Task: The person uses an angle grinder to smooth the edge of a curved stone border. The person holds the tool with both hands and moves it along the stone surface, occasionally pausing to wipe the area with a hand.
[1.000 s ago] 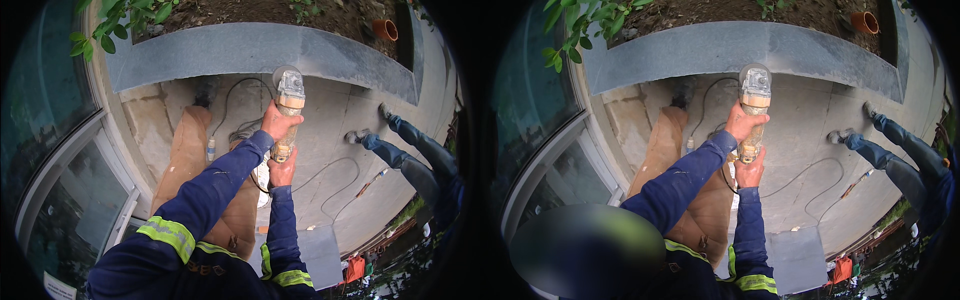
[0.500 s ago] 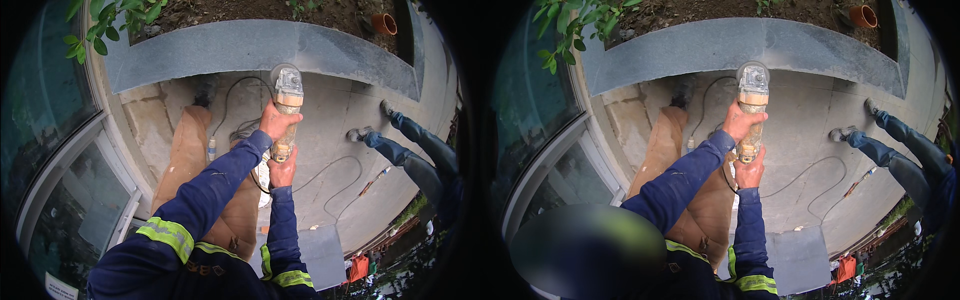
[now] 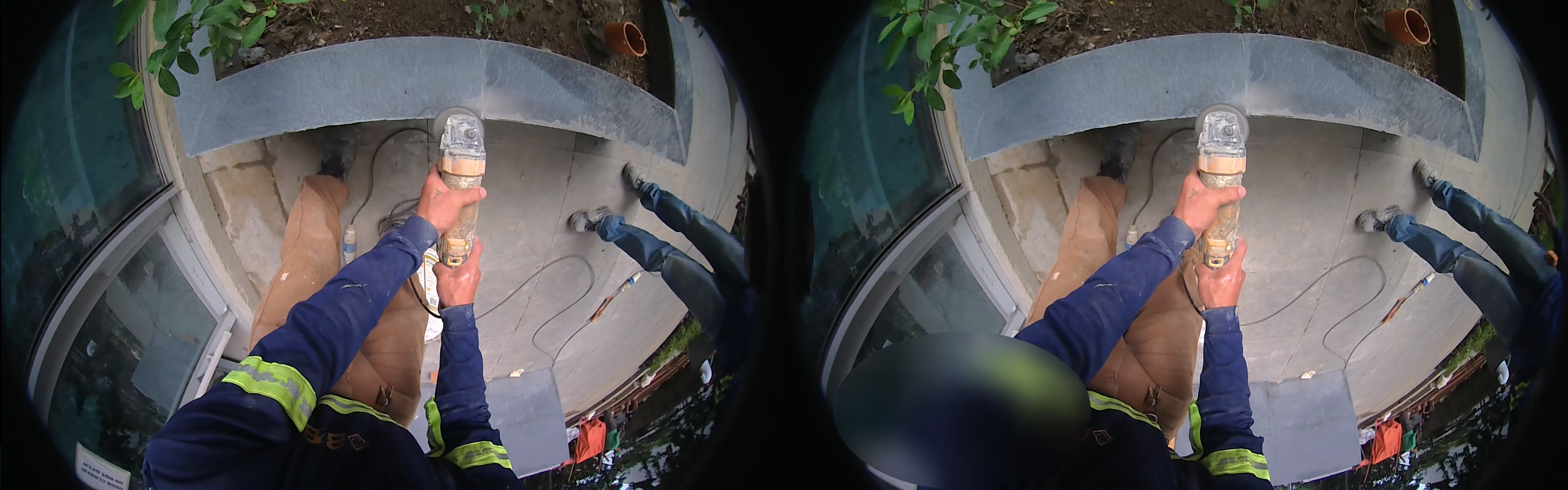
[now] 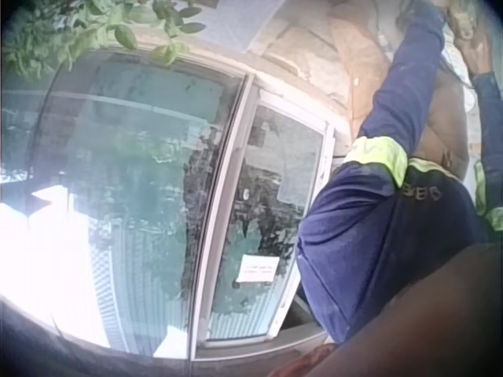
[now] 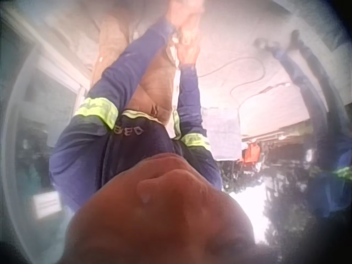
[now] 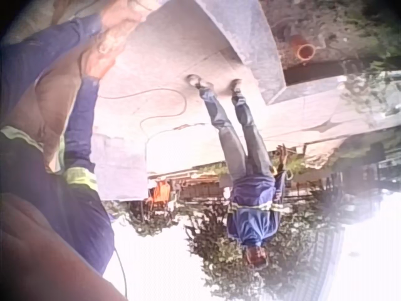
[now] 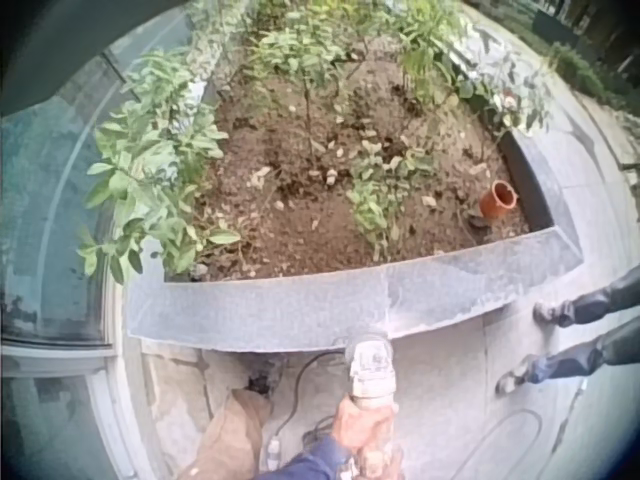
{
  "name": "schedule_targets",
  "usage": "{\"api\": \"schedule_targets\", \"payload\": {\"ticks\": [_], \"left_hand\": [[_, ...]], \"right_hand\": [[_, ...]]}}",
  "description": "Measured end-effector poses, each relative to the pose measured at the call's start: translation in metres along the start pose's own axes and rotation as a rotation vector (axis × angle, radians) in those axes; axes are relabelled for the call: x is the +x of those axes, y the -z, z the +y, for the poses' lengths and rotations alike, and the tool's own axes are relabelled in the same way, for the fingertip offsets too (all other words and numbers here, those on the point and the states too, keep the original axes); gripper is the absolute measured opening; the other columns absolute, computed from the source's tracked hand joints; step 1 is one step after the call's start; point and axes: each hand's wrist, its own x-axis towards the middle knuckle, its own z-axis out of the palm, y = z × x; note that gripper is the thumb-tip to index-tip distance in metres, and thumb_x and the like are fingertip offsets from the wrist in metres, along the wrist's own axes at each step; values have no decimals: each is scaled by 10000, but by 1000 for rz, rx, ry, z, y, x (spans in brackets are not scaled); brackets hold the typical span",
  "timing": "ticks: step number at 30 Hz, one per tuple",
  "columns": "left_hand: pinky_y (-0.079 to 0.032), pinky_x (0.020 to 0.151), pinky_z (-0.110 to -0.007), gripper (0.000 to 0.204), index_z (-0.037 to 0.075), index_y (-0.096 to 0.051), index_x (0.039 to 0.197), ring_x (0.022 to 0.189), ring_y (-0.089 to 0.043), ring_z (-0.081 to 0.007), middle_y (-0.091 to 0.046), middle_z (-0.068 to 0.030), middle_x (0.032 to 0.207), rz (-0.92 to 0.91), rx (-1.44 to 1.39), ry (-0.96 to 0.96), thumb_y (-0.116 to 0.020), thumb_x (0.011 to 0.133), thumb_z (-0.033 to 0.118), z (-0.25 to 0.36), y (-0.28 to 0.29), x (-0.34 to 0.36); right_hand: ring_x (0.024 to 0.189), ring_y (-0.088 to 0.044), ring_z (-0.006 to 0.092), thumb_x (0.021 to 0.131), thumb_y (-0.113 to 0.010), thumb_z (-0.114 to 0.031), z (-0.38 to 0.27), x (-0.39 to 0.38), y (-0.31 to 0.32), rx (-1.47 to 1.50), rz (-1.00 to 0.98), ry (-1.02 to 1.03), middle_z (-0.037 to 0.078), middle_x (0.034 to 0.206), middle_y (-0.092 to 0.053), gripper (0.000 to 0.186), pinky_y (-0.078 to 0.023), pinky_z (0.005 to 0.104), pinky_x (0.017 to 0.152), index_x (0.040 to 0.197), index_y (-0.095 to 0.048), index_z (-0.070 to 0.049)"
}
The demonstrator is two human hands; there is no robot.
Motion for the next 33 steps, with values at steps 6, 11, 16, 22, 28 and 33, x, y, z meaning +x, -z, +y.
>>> {"api": "schedule_targets", "payload": {"ticks": [6,11,16,22,28,33], "left_hand": [[-546,798,-336,538,-8,-525,1169,901,-644,-173,-653,-89,1034,46,-47,21,-835,737,76,5,2,-11],[-545,796,-332,535,-4,-525,1168,891,-641,-169,-651,-84,1025,-11,-72,3,-834,738,75,19,-1,-1],[-547,785,-335,525,4,-539,1171,883,-642,-167,-654,-77,1009,27,-55,26,-830,739,74,1,1,-8],[-551,791,-333,489,0,-567,1145,892,-650,-169,-664,-80,1005,20,-56,21,-832,742,82,19,-1,-12],[-553,787,-339,472,7,-571,1146,884,-651,-168,-665,-80,1028,18,-42,29,-823,753,75,2,5,-9],[-548,797,-335,487,8,-564,1160,903,-645,-165,-660,-78,1038,23,-79,61,-824,754,77,6,5,-14]], "right_hand": [[969,-680,462,740,-673,-24,7,-1,0,-25,-26,69,265,997,-698,710,-544,474,808,1388,-385,-26],[961,-676,470,739,-682,-25,-6,8,-2,-39,-4,55,284,978,-690,709,-543,480,804,1380,-381,-28],[958,-683,461,745,-694,-41,-6,-6,3,-42,-7,21,279,981,-693,706,-544,473,807,1379,-385,-39],[961,-687,448,703,-705,-34,-4,-1,3,-39,-28,-7,277,988,-691,747,-538,476,829,1379,-387,-32],[948,-687,456,734,-717,-62,-4,-5,2,-7,-14,15,281,967,-692,726,-540,478,798,1382,-392,-36],[937,-687,462,750,-729,-77,-2,-2,4,-18,-34,43,279,951,-695,714,-542,479,780,1380,-395,-39]]}}
